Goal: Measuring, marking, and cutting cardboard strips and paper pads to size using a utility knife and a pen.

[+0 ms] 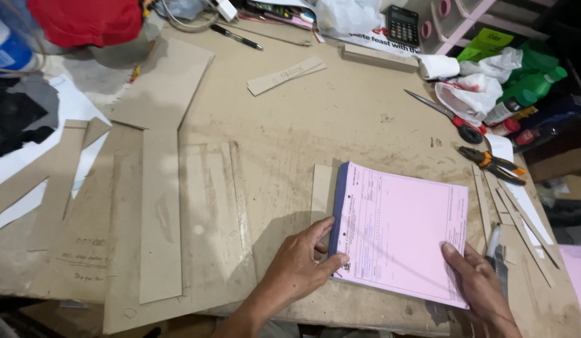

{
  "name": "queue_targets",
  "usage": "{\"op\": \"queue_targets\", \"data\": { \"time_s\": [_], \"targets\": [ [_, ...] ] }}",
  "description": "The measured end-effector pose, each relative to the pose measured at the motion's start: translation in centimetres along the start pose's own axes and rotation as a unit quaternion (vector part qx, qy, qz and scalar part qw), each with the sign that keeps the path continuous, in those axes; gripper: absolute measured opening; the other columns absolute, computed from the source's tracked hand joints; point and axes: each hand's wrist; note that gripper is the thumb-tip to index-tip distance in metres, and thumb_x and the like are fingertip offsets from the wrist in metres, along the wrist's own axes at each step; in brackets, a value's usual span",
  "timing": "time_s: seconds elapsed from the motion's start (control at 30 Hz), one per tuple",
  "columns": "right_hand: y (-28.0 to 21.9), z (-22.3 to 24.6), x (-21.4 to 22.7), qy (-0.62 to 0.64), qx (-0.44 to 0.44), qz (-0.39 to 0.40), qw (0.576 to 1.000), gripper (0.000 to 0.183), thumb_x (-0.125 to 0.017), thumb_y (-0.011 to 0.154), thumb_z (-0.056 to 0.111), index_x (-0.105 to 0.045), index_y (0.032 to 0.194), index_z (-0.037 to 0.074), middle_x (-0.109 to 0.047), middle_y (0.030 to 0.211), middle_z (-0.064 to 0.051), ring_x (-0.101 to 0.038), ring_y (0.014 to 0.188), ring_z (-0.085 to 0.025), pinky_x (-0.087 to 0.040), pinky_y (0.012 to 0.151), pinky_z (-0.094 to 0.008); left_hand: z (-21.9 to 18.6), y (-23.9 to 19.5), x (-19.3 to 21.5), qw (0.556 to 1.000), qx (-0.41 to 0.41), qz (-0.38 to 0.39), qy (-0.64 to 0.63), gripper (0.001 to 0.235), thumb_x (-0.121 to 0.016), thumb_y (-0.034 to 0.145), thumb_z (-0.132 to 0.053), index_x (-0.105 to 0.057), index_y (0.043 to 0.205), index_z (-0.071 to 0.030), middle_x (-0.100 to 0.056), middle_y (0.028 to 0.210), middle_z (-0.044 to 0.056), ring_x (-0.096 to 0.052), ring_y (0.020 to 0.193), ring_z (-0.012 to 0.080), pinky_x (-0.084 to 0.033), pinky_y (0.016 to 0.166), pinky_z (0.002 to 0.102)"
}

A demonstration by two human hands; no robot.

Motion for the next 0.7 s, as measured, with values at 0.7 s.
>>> {"op": "queue_targets", "data": {
  "time_s": [0.7],
  "targets": [
    [0.4,-0.7,-0.1,0.029,0.031,0.019,0.999,0.054,-0.060,0.097,0.021,-0.058,0.149,0.005,-0.072,0.116,-0.024,-0.064,0.084,-0.040,-0.048,0.062,-0.047,0.2,0.3,-0.1,1.000,0.014,-0.014,0.008,0.074,-0.071,0.088,-0.037,-0.044,0.156,-0.024,-0.077,0.107,0.005,-0.074,0.097,0.0156,-0.063,0.086,0.033]
  ]
}}
Point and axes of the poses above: each hand's wrist, its own y-axis towards the middle knuckle, its own x-axis out of the back of the hand, z = x × y
